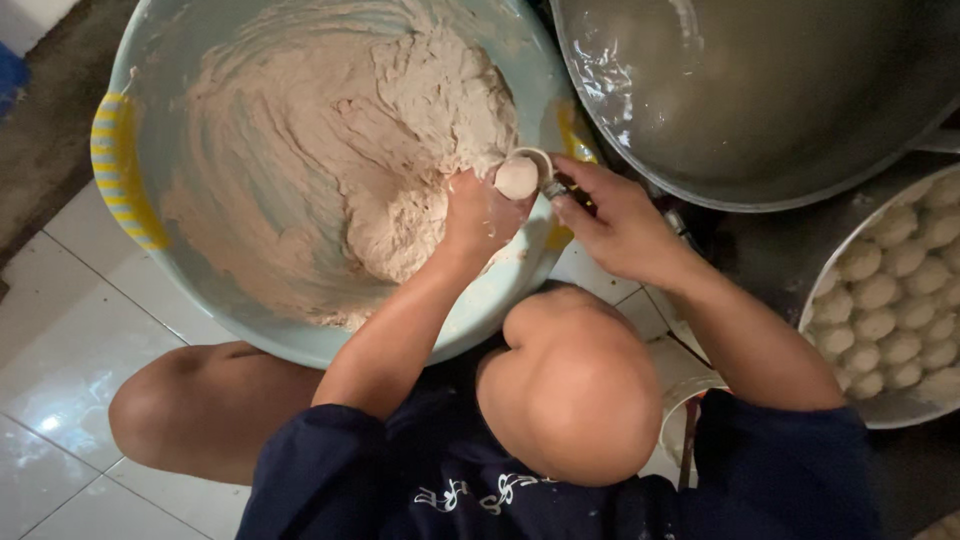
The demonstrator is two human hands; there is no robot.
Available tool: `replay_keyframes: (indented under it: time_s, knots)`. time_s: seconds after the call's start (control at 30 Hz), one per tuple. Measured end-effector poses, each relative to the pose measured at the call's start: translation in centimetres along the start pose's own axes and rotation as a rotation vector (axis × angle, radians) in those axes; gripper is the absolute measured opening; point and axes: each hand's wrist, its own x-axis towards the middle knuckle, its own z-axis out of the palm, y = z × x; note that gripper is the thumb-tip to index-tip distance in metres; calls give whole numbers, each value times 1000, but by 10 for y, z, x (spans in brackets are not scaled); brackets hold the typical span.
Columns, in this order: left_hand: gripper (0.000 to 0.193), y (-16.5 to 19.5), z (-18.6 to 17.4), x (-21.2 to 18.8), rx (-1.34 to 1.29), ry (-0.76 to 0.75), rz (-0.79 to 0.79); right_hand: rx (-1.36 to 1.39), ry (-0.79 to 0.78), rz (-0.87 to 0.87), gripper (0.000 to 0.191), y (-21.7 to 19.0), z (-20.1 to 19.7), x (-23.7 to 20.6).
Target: The person sits on the floor with a large basin of meat paste and scoops portions with a spoon, shaping each portion into a ball by hand and dropping the balls into a pot of water. They occasionally add diced pieces from a blue tray into the paste and mix it before continuing to form balls.
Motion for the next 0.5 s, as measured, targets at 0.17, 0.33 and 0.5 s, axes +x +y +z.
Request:
replay_keyframes:
  time_s: [0.17, 0.33, 0.5]
  knots:
    - [19, -6, 6, -5, -151, -42, -176, 399, -188, 402, 49, 9, 4, 11]
    - [11, -39, 17, -12, 79, -56, 27, 588, -171, 517, 47, 28, -4, 19]
    - [32, -66, 11, -21, 185, -323, -210, 588, 110, 402, 49, 56, -47, 30]
